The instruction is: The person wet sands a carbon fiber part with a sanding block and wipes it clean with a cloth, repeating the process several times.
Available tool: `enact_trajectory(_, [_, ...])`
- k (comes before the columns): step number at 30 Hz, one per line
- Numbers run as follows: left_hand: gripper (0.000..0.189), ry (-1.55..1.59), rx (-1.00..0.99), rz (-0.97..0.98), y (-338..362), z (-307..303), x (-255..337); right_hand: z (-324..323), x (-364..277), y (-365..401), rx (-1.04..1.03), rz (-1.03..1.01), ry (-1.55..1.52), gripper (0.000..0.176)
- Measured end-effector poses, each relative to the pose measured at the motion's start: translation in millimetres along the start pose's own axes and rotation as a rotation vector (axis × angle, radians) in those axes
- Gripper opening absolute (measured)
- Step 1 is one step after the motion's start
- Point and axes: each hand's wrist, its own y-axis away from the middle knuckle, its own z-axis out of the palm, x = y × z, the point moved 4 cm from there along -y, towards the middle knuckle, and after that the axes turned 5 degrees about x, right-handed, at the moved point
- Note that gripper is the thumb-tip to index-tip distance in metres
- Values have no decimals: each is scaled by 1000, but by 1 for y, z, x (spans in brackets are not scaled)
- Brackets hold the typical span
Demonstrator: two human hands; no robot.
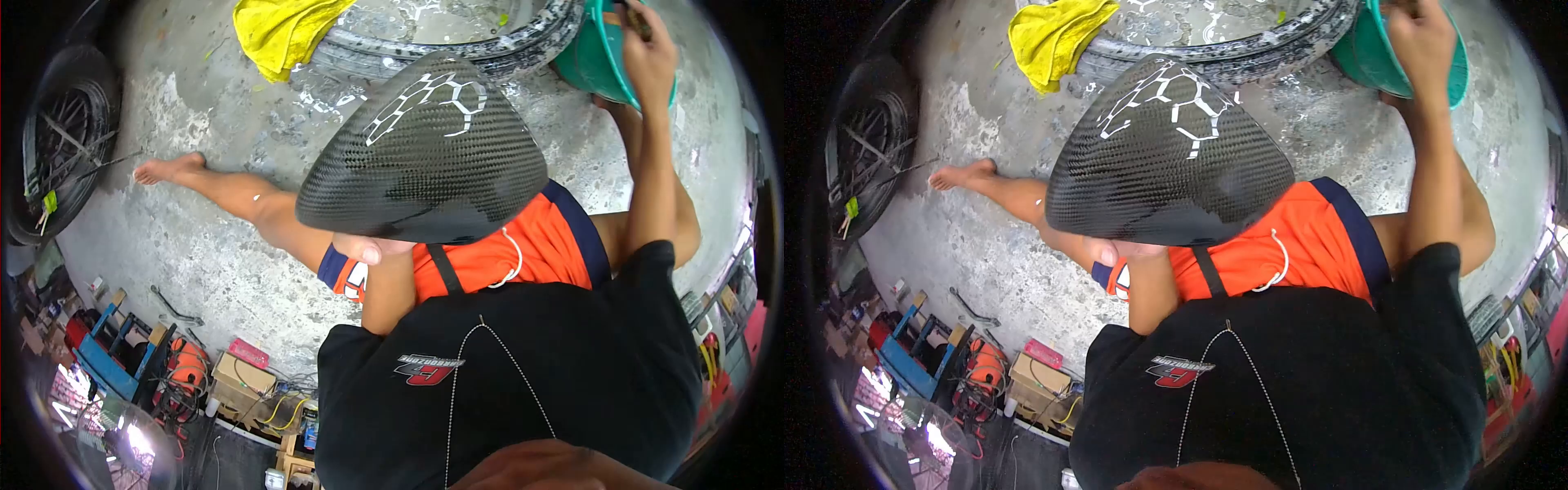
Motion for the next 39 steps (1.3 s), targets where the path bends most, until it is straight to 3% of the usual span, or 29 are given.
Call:
enact_trajectory(2, [88, 43, -56, 3, -1, -22, 7, 14, 138, 22, -146, 368, 195, 26])
enact_trajectory(4, [82, -33, -114, 4, -10, -13, 14, 23, 208, 44, -565, 601, 347, 33])
enact_trajectory(5, [82, -36, -113, 8, -9, -5, 15, 26, 223, 59, -662, 565, 358, 29])
enact_trajectory(7, [77, -204, 180, 74, -8, -7, 15, 37, 266, 109, -861, 494, 327, 25])
enact_trajectory(8, [71, -306, 195, 80, -11, -7, 16, 43, 282, 127, -965, 461, 284, 24])
enact_trajectory(9, [71, -301, 202, 86, -13, -4, 12, 43, 270, 135, -1018, 425, 221, 25])
enact_trajectory(11, [58, -484, 431, 164, -13, -5, 6, 46, 252, 146, -1080, 390, 164, 25])
enact_trajectory(12, [54, -508, 443, 211, -16, -7, 2, 47, 254, 153, -1010, 818, 3, 28])
enact_trajectory(14, [52, -550, 515, 272, -26, -13, -11, 46, 243, 125, -972, 560, 224, 34])
enact_trajectory(15, [50, -602, 591, 334, -28, -16, -16, 40, 233, 110, -979, 550, 236, 34])
enact_trajectory(17, [48, -600, 602, 360, -32, -21, -21, 17, 170, 56, -352, 585, 349, 35])
enact_trajectory(18, [48, -672, 600, 378, -33, -24, -21, 21, 144, 36, -294, 407, 259, 29])
enact_trajectory(20, [50, -738, 596, 383, -33, -27, -21, 46, 91, 26, -281, 292, -324, 28])
enact_trajectory(22, [51, -677, 585, 356, -33, -30, -18, 54, -21, 35, -597, 317, -273, 26])
enact_trajectory(23, [52, -634, 573, 322, -33, -31, -19, 65, -60, 48, -606, 155, -417, 31])
enact_trajectory(25, [50, -594, 580, 320, -35, -32, -20, 73, -121, 77, -590, 50, -568, 29])
enact_trajectory(27, [48, -612, 588, 353, -39, -29, -20, 93, -133, 104, -557, 175, -567, 27])
enact_trajectory(28, [48, -597, 602, 364, -41, -32, -20, 100, -135, 102, -530, 354, -528, 36])
enact_trajectory(29, [49, -616, 596, 386, -42, -35, -20, 111, -129, 105, -500, 395, -365, 23])
enact_trajectory(31, [49, -628, 599, 386, -33, -35, -23, 93, -146, 105, -447, 280, -323, 37])
enact_trajectory(34, [50, -690, 547, 447, -41, -26, -23, 63, -158, 121, -380, 274, -496, 31])
enact_trajectory(37, [42, -672, 556, 458, -41, -25, -23, 84, -147, 109, -434, 201, -370, 32])
enact_trajectory(38, [38, -649, 569, 460, -41, -26, -24, 98, -143, 103, -431, 220, -318, 34])
enact_trajectory(39, [38, -658, 579, 451, -39, -27, -26, 100, -148, 99, -465, 375, -373, 31])
